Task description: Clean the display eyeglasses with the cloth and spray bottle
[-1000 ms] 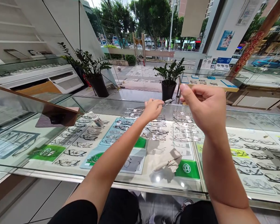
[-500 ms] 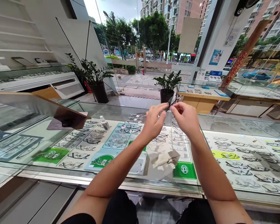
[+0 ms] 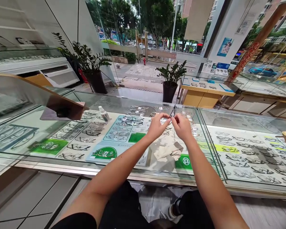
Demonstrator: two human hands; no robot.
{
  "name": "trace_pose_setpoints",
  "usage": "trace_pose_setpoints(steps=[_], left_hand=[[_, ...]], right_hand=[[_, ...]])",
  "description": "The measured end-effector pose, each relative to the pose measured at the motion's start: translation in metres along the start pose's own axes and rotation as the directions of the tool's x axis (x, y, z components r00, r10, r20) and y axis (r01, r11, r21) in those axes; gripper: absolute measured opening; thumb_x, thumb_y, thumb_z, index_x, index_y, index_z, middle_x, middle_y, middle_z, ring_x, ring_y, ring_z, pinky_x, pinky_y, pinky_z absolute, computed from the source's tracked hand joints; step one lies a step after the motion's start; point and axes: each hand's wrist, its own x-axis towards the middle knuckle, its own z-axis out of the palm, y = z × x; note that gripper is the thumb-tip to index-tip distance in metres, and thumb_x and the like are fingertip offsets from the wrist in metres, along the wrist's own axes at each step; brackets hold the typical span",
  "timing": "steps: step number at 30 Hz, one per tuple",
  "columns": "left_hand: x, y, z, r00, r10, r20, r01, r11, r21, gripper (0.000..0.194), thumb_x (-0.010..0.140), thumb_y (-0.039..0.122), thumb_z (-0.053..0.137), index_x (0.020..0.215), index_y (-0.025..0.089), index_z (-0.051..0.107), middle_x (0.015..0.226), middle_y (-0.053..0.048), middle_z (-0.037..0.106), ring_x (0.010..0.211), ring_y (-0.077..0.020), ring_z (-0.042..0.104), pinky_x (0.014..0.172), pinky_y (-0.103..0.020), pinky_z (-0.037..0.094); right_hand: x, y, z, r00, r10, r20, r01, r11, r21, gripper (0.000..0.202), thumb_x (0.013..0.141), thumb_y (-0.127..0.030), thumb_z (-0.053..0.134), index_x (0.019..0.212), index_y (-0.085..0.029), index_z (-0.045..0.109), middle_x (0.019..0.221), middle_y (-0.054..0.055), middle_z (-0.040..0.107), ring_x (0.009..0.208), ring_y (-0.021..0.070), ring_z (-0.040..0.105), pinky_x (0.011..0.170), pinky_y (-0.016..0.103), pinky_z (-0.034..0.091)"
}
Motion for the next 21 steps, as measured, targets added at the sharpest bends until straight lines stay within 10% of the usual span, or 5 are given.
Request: trace_pose_setpoints(steps=[21], left_hand=[[0.012, -0.023, -0.002, 0.967, -0.198, 0.162, 0.249, 0.873, -0.419, 0.031, 0.081, 0.048, 0.082, 0.089, 0.019, 0.078, 0.094, -0.006, 0.077, 0.093, -0.0222, 0.068, 0.093, -0.035, 0.051]], right_hand=[[0.0, 0.005, 0.01, 0.996, 0.08, 0.043, -0.088, 0.96, 0.267, 0.022, 0.098, -0.044, 0.059, 0.088, -0.024, 0.059, 0.066, -0.005, 0.052, 0.061, 0.0149, 0.045, 0.061, 0.03, 0.032]])
